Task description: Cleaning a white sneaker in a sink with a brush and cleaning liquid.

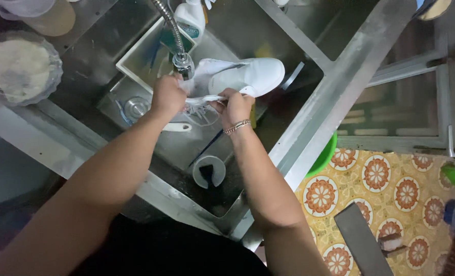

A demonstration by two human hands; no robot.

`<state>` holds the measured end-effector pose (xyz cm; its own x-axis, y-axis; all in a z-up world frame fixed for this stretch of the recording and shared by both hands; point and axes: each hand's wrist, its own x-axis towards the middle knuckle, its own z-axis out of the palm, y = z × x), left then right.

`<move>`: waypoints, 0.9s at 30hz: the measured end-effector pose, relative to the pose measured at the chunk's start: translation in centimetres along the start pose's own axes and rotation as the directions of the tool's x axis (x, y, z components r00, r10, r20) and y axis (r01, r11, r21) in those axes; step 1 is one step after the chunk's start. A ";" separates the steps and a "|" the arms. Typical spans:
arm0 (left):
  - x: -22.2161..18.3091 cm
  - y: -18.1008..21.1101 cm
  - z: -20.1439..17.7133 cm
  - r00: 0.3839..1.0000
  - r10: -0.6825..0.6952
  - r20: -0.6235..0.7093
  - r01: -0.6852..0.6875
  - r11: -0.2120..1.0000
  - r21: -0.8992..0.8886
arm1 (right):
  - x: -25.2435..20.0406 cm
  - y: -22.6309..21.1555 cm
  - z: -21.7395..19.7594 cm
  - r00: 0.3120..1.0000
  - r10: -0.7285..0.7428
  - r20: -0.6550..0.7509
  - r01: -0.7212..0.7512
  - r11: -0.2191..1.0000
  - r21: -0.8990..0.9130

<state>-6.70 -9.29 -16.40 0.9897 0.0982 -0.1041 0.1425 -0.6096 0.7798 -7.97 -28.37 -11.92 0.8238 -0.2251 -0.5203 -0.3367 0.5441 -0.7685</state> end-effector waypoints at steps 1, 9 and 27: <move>0.2 -0.6 0.4 1.000 0.000 0.003 0.000 1.000 -0.001 | -0.4 -0.4 0.2 1.000 0.000 -0.003 0.000 1.000 0.000; 0.1 1.0 -0.4 0.998 -0.051 0.027 0.054 0.992 -0.112 | -0.6 -0.7 0.3 0.999 -0.047 0.025 0.047 0.999 -0.006; 0.4 -1.7 2.5 0.987 -0.118 0.109 0.133 0.981 -0.139 | 0.5 1.2 0.0 0.992 -0.064 -0.109 0.044 0.984 -0.175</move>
<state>-6.51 -10.20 -19.36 0.9615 0.0832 -0.2620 0.2694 -0.4755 0.8375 -7.93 -27.82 -13.07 0.7891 -0.3456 -0.5077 -0.3749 0.3837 -0.8439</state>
